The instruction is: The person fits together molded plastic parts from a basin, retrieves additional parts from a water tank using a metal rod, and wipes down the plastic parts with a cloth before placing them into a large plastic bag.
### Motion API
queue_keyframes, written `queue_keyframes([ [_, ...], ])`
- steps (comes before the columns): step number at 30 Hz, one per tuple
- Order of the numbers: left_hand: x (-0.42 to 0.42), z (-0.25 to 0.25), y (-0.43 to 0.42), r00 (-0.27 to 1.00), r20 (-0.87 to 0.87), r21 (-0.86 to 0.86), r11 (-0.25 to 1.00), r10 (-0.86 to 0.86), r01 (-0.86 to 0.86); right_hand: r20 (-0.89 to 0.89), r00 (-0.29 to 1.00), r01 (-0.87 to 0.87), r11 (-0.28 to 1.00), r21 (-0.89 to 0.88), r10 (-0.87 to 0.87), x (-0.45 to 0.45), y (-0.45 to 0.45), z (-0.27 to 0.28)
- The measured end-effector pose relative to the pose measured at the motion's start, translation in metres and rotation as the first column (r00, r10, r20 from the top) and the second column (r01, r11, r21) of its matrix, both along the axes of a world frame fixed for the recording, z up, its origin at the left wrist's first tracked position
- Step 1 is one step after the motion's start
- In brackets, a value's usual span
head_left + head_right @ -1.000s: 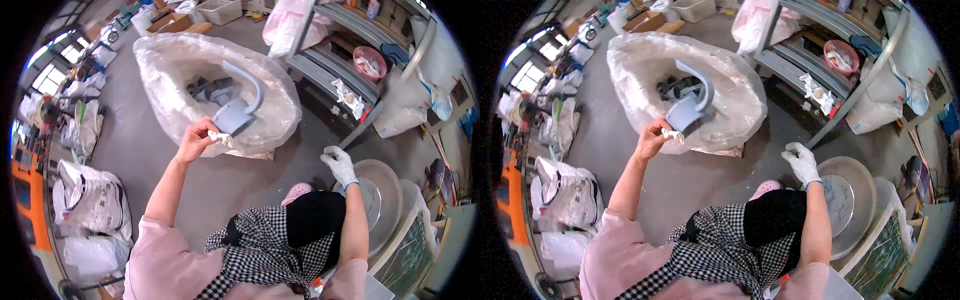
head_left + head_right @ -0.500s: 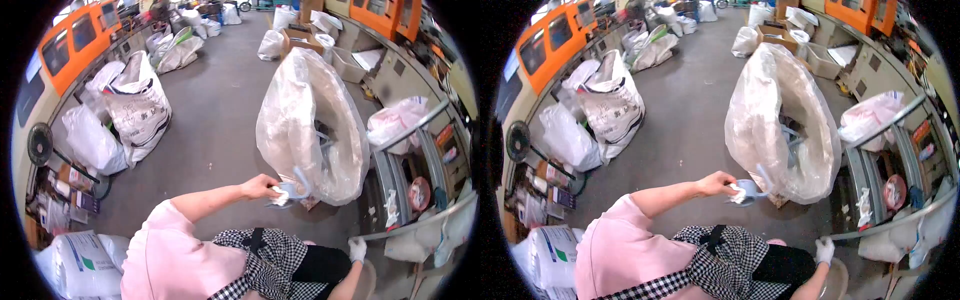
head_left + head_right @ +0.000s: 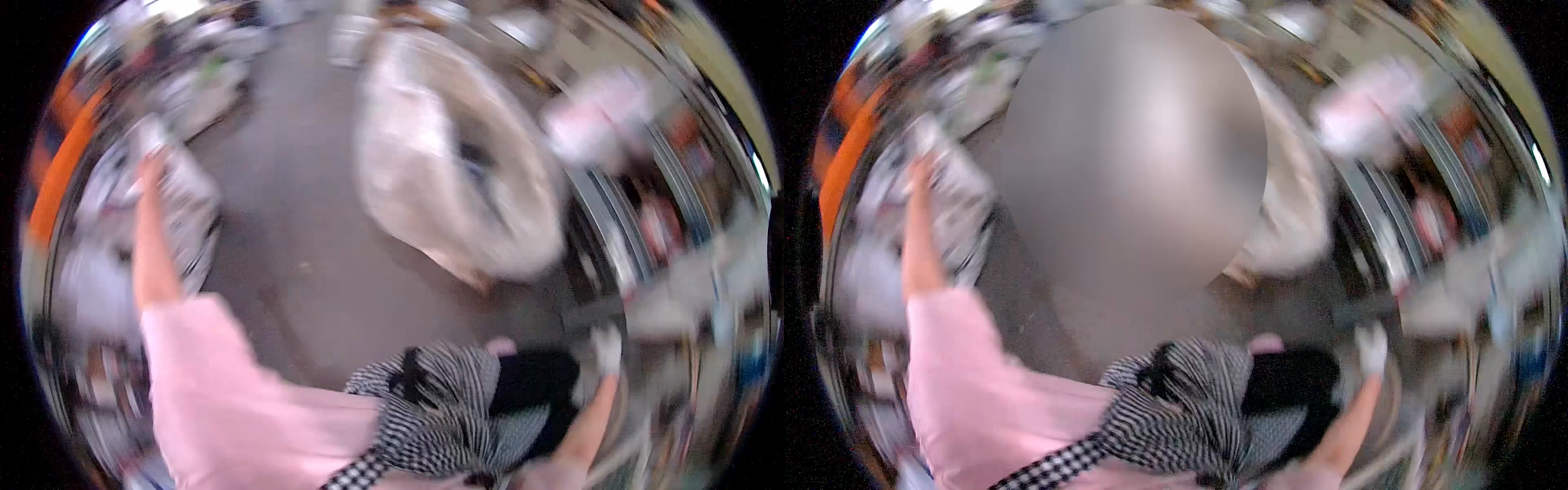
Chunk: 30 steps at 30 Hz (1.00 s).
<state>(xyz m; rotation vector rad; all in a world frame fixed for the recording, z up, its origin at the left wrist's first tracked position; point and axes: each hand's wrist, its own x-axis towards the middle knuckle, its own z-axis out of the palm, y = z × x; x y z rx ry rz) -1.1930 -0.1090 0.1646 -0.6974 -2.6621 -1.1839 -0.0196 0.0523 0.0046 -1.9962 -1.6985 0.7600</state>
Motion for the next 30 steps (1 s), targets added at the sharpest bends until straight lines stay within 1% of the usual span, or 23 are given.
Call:
queue_keyframes([
  [1,0.036,-0.025,0.019,0.869,0.248,0.533,0.809,-0.428,0.247,0.023,0.994,0.1,0.986,0.137,-0.104,0.015,-0.009,0.001],
  [2,0.116,-0.039,0.037,0.678,0.292,0.651,0.66,-0.674,0.376,-0.06,0.996,0.077,0.988,0.135,-0.069,0.04,-0.021,0.006],
  [3,0.218,-0.05,0.067,0.715,0.262,0.558,0.706,-0.649,0.436,-0.009,0.989,0.144,0.961,0.235,-0.146,0.061,-0.043,0.006],
  [4,0.221,-0.091,0.098,0.629,0.438,0.466,0.76,-0.642,0.453,-0.126,0.978,0.181,0.975,0.128,-0.166,0.069,-0.057,0.027],
  [5,0.293,-0.11,0.112,0.612,0.52,0.306,0.799,-0.596,0.518,-0.085,0.965,0.259,0.945,0.199,-0.247,0.083,-0.073,0.029],
  [6,0.34,-0.142,0.134,0.426,0.642,0.384,0.749,-0.637,0.54,-0.165,0.936,0.343,0.913,0.221,-0.312,0.11,-0.092,0.016],
  [7,0.393,-0.165,0.148,0.254,0.734,0.493,0.751,-0.63,0.44,-0.207,0.897,0.432,0.872,0.23,-0.389,0.124,-0.108,0.005],
  [9,0.514,-0.174,0.165,-0.04,0.785,0.58,0.71,-0.619,0.399,-0.254,0.832,0.549,0.8,0.243,-0.494,0.147,-0.15,-0.019],
  [11,0.601,-0.179,0.2,-0.048,0.774,0.578,0.673,-0.632,0.461,-0.108,0.752,0.658,0.749,0.078,-0.65,0.16,-0.188,-0.056],
  [13,0.683,-0.169,0.223,-0.035,0.766,0.568,0.649,-0.642,0.506,0.02,0.701,0.712,0.701,0.03,-0.713,0.159,-0.221,-0.093],
  [14,0.721,-0.149,0.229,-0.035,0.706,0.557,0.524,-0.707,0.644,0.056,0.689,0.724,0.689,-0.01,-0.723,0.146,-0.232,-0.107],
  [15,0.755,-0.131,0.235,-0.05,0.632,0.529,0.382,-0.774,0.758,0.128,0.703,0.711,0.697,-0.093,-0.699,0.14,-0.235,-0.124],
  [16,0.782,-0.123,0.239,-0.045,0.633,0.516,0.379,-0.773,0.768,0.2,0.722,0.692,0.699,-0.179,-0.663,0.136,-0.237,-0.145],
  [18,0.816,-0.11,0.244,-0.196,0.59,0.568,0.23,-0.783,0.79,0.218,0.852,0.506,0.857,-0.101,-0.477,0.115,-0.236,-0.189],
  [19,0.833,-0.108,0.247,-0.184,0.596,0.553,0.233,-0.782,0.8,0.185,0.872,0.48,0.865,-0.147,-0.453,0.105,-0.221,-0.196],
  [20,0.846,-0.108,0.248,-0.247,0.599,0.556,0.174,-0.761,0.813,0.148,0.892,0.45,0.872,-0.193,-0.427,0.092,-0.205,-0.203],
  [21,0.857,-0.108,0.25,-0.307,0.605,0.559,0.117,-0.735,0.821,0.151,0.924,0.37,0.923,-0.11,-0.352,0.084,-0.19,-0.21],
  [22,0.868,-0.109,0.25,-0.294,0.617,0.543,0.125,-0.73,0.83,0.162,0.947,0.284,0.958,-0.025,-0.277,0.08,-0.174,-0.216],
  [23,0.877,-0.109,0.25,-0.28,0.621,0.53,0.13,-0.732,0.838,0.151,0.951,0.28,0.959,-0.039,-0.272,0.076,-0.161,-0.221],
  [25,0.888,-0.115,0.254,-0.25,0.635,0.501,0.145,-0.731,0.853,0.327,0.943,0.049,0.998,0.029,-0.055,0.071,-0.138,-0.23],
  [26,0.891,-0.117,0.256,-0.197,0.651,0.468,0.183,-0.733,0.865,0.313,0.949,0.042,0.999,0.021,-0.047,0.071,-0.132,-0.237],
  [28,0.896,-0.123,0.26,-0.13,0.667,0.423,0.23,-0.733,0.876,0.518,0.846,-0.188,0.979,0.077,0.122,0.07,-0.118,-0.245],
  [30,0.903,-0.13,0.266,-0.146,0.659,0.426,0.206,-0.738,0.881,0.506,0.839,-0.236,0.972,0.007,0.2,0.082,-0.115,-0.244],
])
